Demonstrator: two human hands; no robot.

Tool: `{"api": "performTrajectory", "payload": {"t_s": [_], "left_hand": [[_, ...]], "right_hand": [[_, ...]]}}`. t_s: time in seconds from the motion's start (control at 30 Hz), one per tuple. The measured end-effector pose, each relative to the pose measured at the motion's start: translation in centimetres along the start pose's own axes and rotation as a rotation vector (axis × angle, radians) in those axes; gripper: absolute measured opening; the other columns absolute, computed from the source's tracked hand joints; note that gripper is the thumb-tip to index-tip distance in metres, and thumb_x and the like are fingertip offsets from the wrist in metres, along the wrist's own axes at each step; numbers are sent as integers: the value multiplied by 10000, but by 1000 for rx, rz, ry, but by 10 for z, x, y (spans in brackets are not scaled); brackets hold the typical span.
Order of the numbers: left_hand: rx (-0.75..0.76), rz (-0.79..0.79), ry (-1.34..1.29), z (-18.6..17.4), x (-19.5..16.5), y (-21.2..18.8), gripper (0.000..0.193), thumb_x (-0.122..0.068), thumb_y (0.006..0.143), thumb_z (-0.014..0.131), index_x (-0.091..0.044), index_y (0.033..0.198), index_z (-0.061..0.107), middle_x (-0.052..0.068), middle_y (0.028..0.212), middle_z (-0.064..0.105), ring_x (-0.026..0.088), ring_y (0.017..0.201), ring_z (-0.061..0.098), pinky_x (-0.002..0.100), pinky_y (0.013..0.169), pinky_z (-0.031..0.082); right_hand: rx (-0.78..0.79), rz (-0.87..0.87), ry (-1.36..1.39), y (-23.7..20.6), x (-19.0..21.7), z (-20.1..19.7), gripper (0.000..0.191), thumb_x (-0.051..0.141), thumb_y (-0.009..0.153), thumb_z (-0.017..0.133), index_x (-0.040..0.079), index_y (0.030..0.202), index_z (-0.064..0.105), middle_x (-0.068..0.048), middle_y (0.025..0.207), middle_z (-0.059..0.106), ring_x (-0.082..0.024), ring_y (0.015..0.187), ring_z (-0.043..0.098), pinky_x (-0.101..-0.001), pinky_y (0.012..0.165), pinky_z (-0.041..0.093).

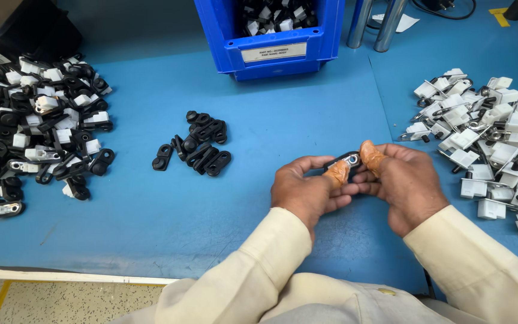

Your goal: The person sits at a factory workbench assembling small plastic and metal components. They pick a black plastic bracket and a white plastic piece, press and fit the parts together by hand, and place the finished assembly on the table, repeating the cycle with new parts.

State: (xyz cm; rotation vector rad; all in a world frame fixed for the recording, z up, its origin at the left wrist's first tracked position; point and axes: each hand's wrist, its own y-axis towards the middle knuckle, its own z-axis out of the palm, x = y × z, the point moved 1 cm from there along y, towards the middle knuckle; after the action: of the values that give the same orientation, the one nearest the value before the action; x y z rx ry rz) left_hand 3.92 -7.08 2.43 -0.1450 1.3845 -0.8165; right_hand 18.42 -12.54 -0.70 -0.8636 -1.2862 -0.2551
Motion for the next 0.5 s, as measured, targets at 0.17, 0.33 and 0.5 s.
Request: {"api": "performTrajectory", "payload": {"t_s": [0.17,0.33,0.5], "left_hand": [[60,-85,-158,-5,-1,4,205,-33,962,617,-3,1161,577,198,997,735,236,839,772,317,720,667],[56,-29,-69,4,1,6,214,25,928,561,-31,1134,556,188,971,738,253,828,776,347,709,663],[42,-4,-62,4,0,8,190,-29,942,604,-26,1128,564,197,1010,739,267,858,774,347,720,659]], "right_hand": [[84,88,-23,-5,3,-5,246,253,1005,576,27,974,668,-65,825,701,-137,677,643,-317,627,553],[52,-71,-7,-1,-4,6,223,216,988,669,-6,970,649,-107,857,698,-170,695,625,-314,606,516],[-114,81,143,1,3,16,162,186,1008,554,41,1005,625,-107,882,706,-193,698,683,-312,594,528]]}}
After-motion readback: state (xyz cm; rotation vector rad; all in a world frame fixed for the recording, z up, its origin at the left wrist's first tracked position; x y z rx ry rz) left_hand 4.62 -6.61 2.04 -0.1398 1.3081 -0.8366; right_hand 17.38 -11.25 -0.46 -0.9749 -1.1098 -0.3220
